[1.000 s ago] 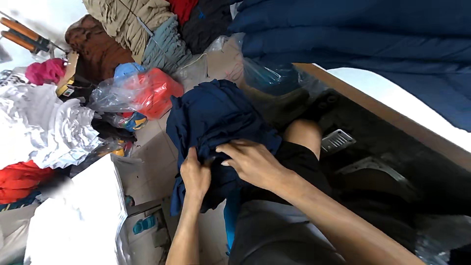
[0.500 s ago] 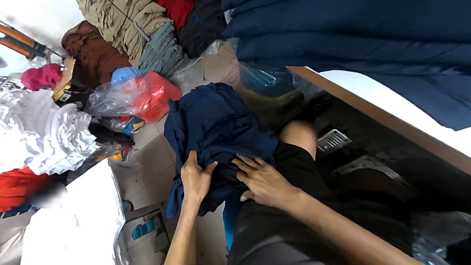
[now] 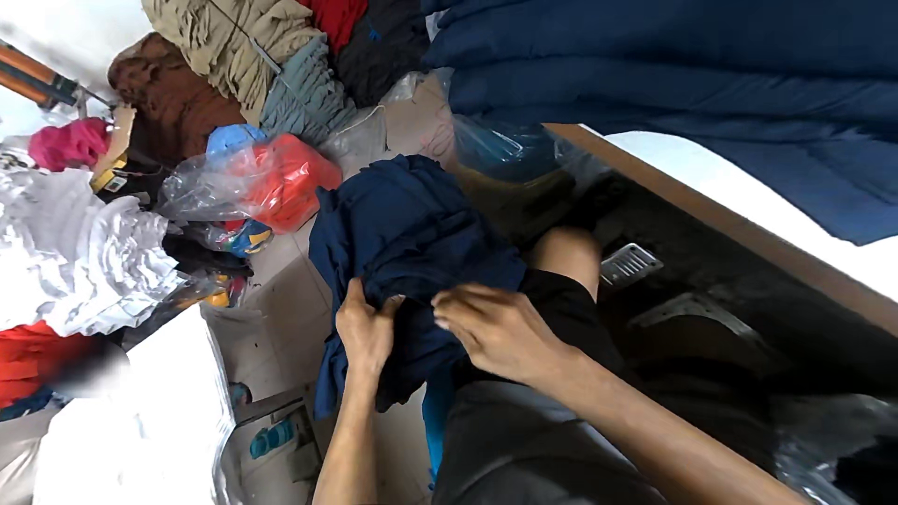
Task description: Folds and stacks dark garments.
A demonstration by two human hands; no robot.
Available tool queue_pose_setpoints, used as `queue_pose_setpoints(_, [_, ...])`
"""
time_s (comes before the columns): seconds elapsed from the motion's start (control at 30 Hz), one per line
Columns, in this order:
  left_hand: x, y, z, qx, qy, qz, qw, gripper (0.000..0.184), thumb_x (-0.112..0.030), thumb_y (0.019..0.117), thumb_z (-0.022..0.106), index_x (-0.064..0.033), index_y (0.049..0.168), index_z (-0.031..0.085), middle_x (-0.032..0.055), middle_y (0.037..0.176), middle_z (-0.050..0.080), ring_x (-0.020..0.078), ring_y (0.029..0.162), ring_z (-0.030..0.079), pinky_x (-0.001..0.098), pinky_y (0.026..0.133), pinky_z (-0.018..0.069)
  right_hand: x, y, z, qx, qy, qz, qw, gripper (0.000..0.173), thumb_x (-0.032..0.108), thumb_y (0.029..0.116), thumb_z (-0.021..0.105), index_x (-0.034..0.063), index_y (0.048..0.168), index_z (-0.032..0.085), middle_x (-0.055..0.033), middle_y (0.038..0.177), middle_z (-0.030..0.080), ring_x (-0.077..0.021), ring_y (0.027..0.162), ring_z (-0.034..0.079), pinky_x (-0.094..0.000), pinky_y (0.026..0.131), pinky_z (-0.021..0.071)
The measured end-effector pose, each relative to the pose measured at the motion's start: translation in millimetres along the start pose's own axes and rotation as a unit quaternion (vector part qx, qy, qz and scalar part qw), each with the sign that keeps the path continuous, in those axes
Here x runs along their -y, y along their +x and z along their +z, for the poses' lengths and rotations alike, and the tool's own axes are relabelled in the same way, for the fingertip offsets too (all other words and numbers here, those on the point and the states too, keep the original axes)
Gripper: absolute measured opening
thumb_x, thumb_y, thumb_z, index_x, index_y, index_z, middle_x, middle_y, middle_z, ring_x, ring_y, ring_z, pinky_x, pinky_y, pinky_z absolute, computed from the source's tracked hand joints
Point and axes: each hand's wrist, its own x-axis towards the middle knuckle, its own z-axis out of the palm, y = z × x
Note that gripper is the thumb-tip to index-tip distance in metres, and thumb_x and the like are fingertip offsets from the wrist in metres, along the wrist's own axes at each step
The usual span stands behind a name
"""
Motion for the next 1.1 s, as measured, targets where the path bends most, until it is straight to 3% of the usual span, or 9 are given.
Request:
queue_pose_setpoints(0.07, [-1.0,5.2,-2.9,0.001,-0.013,-0.018,1.000,0.044,-0.027,0.0804,0.084,-0.0060,0.115,0.067,0.0075,0.083,0.070,0.0212,0.076,0.069,0.0492,0.069,0.0563,-3.3,-23.6,11.6,0.122,0.002,0.006,0.992,0.018,0.024,0.0968,0.064,0.0106,0.100,0.074,-0.0056,0.109,0.074,-0.0225,0.101,0.072,-0.0421,0.084,0.0617])
queue_pose_setpoints(0.13, [-1.7,4.7,-2.2,0.021,-0.014,-0.018,1.000,0.045,-0.026,0.0800,0.085,-0.0056,0.115,0.066,0.0083,0.085,0.070,0.0219,0.079,0.069,0.0500,0.071,0.0568,-9.5,-35.8,19.1,0.294,-0.024,0.059,0.954,0.044,0.039,0.0897,0.077,0.0069,0.119,0.071,-0.0154,0.146,0.058,-0.0346,0.139,0.051,-0.0550,0.110,0.0445])
queue_pose_setpoints(0.2, [1.0,0.5,0.4,0.049,-0.015,-0.001,0.999,0.049,-0.027,0.0796,0.085,-0.0048,0.118,0.066,0.0099,0.091,0.072,0.0228,0.084,0.071,0.0510,0.076,0.0582,-14.9,-34.0,17.3,0.369,-0.063,0.082,0.924,0.055,0.046,0.0820,0.082,0.0065,0.118,0.071,-0.0168,0.157,0.046,-0.0373,0.150,0.036,-0.0590,0.115,0.0359])
queue_pose_setpoints(0.33, [10.1,-15.6,0.8,0.161,-0.032,0.044,0.985,0.074,-0.054,0.0812,0.081,-0.0039,0.133,0.060,0.0101,0.111,0.072,0.0191,0.104,0.070,0.0461,0.093,0.0578,-12.8,-4.4,-18.6,0.338,-0.038,0.084,0.937,0.027,0.031,0.0870,0.079,0.0083,0.102,0.075,-0.0117,0.110,0.073,-0.0323,0.111,0.068,-0.0534,0.092,0.0547])
queue_pose_setpoints(0.43, [-8.7,-32.7,-0.5,0.170,0.001,0.049,0.984,0.102,-0.067,0.0695,0.081,0.0010,0.140,0.054,0.0181,0.130,0.064,0.0260,0.120,0.063,0.0475,0.102,0.0523,-5.8,26.0,-27.6,0.262,-0.048,0.064,0.962,0.015,0.023,0.0834,0.080,0.0097,0.088,0.074,-0.0061,0.076,0.069,-0.0273,0.076,0.070,-0.0487,0.068,0.0568])
queue_pose_setpoints(0.57, [-18.9,-30.8,14.6,0.009,0.095,0.065,0.993,0.070,-0.036,0.0779,0.078,0.0080,0.129,0.060,0.0220,0.100,0.071,0.0370,0.087,0.071,0.0591,0.075,0.0569,-0.3,42.1,-15.6,0.161,-0.078,0.012,0.984,0.013,0.021,0.0800,0.082,0.0121,0.084,0.073,-0.0017,0.066,0.064,-0.0228,0.066,0.068,-0.0429,0.058,0.0553])
queue_pose_setpoints(0.73, [-2.9,2.8,-0.8,-0.003,0.016,0.008,1.000,0.053,-0.023,0.0769,0.083,-0.0041,0.123,0.065,0.0122,0.088,0.072,0.0286,0.079,0.071,0.0547,0.069,0.0567,-8.4,-0.8,-10.2,0.037,-0.024,0.009,0.999,0.018,0.027,0.0948,0.065,0.0129,0.100,0.075,-0.0020,0.115,0.073,-0.0193,0.106,0.071,-0.0382,0.084,0.0617])
queue_pose_setpoints(0.9, [-5.6,11.8,-4.4,0.004,0.005,-0.026,1.000,0.057,-0.025,0.0740,0.088,-0.0061,0.123,0.066,0.0113,0.089,0.073,0.0265,0.083,0.071,0.0547,0.073,0.0564,-23.1,-56.7,10.4,0.249,-0.113,0.065,0.960,0.041,0.043,0.0822,0.083,0.0140,0.110,0.076,-0.0179,0.148,0.055,-0.0397,0.141,0.048,-0.0597,0.104,0.0488])
queue_pose_setpoints(1.1, [-2.7,3.1,2.3,0.008,0.005,-0.001,1.000,0.061,-0.023,0.0719,0.089,-0.0043,0.125,0.065,0.0120,0.097,0.073,0.0260,0.089,0.072,0.0540,0.078,0.0573,-28.9,-51.6,-7.7,0.296,-0.174,0.046,0.938,0.027,0.033,0.0819,0.084,0.0106,0.096,0.078,-0.0166,0.143,0.060,-0.0379,0.144,0.046,-0.0592,0.106,0.0473])
